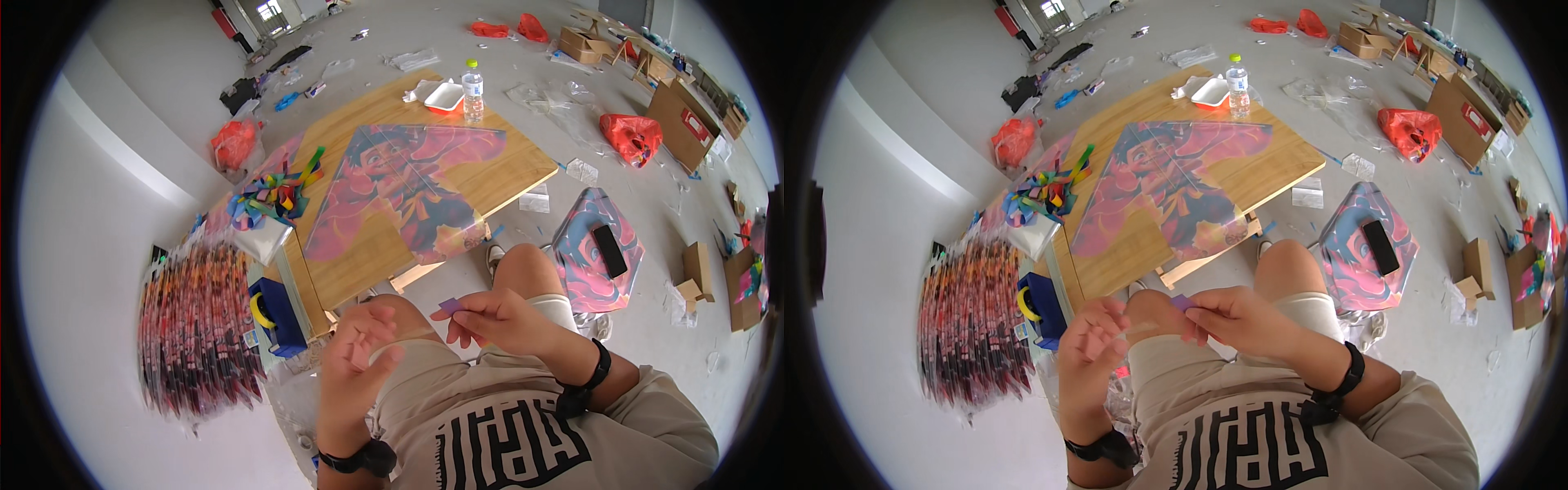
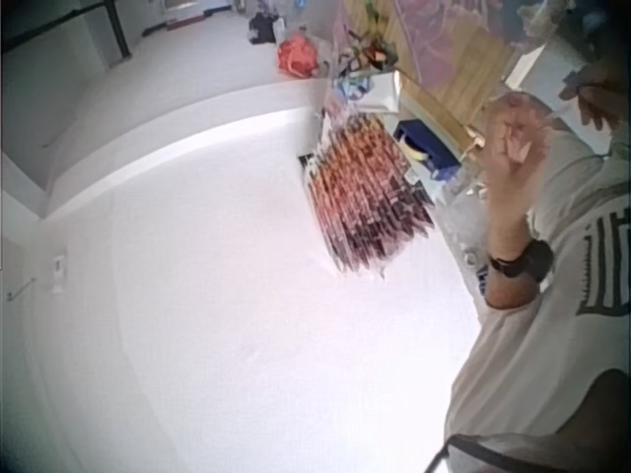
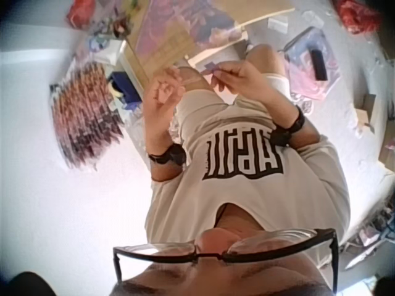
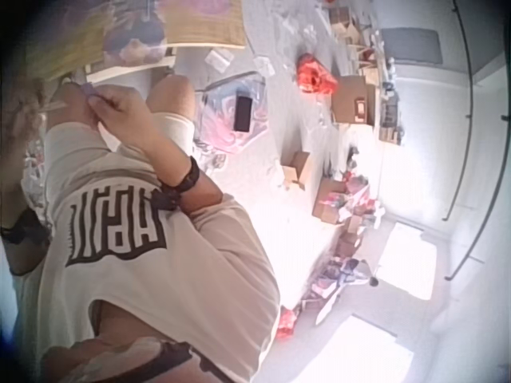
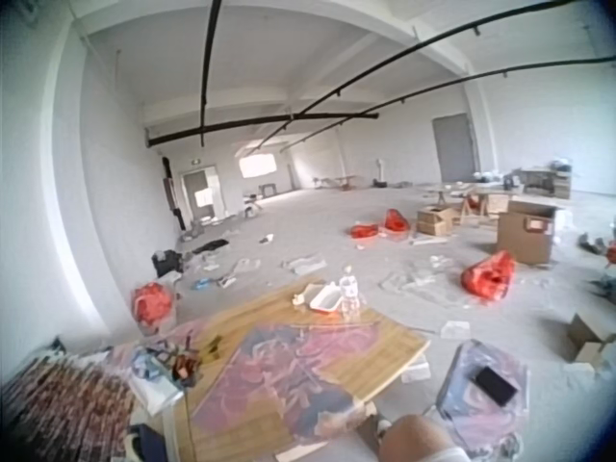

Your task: Assembling kites by taping decorative tails to the main kite body.

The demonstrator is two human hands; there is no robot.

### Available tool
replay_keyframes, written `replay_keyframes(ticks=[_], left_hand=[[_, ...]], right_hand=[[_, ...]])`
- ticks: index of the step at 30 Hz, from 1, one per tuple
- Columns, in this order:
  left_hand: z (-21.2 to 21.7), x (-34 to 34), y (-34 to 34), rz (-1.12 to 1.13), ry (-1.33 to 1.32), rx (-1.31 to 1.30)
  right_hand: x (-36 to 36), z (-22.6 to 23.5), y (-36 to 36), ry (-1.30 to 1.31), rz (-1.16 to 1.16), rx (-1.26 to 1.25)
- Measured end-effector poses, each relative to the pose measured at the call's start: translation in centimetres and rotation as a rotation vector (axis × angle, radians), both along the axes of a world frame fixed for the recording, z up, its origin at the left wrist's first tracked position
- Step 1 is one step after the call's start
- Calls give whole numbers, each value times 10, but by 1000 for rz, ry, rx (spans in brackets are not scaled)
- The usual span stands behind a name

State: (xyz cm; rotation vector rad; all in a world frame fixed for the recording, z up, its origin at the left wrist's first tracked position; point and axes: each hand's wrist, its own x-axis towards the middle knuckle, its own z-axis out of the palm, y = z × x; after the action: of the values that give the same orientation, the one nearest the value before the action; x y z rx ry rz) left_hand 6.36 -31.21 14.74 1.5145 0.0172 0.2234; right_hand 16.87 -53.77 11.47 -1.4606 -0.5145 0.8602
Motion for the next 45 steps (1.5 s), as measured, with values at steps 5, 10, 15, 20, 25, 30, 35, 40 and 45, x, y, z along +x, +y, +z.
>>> replay_keyframes(ticks=[5,10,15,20,25,30,35,40,45], left_hand=[[-5,-1,-7,-56,10,55],[-11,-4,-9,-54,78,112],[-5,-3,-8,-123,91,333],[-4,-4,-7,-161,110,377],[-9,-3,-6,-115,77,452],[-9,-1,-8,-58,24,495],[-20,0,-5,35,-26,465],[-31,0,-19,70,-63,252],[-38,2,-16,-82,-33,-10]], right_hand=[[-7,0,1,62,-9,150],[-4,-10,-1,167,23,185],[-8,-21,5,43,-10,307],[-9,-23,1,-41,134,283],[-13,-20,2,-43,156,282],[-14,-22,3,-50,142,294],[-19,-21,1,-35,152,335],[-17,-26,8,-118,96,464],[-18,-31,7,-108,93,480]])
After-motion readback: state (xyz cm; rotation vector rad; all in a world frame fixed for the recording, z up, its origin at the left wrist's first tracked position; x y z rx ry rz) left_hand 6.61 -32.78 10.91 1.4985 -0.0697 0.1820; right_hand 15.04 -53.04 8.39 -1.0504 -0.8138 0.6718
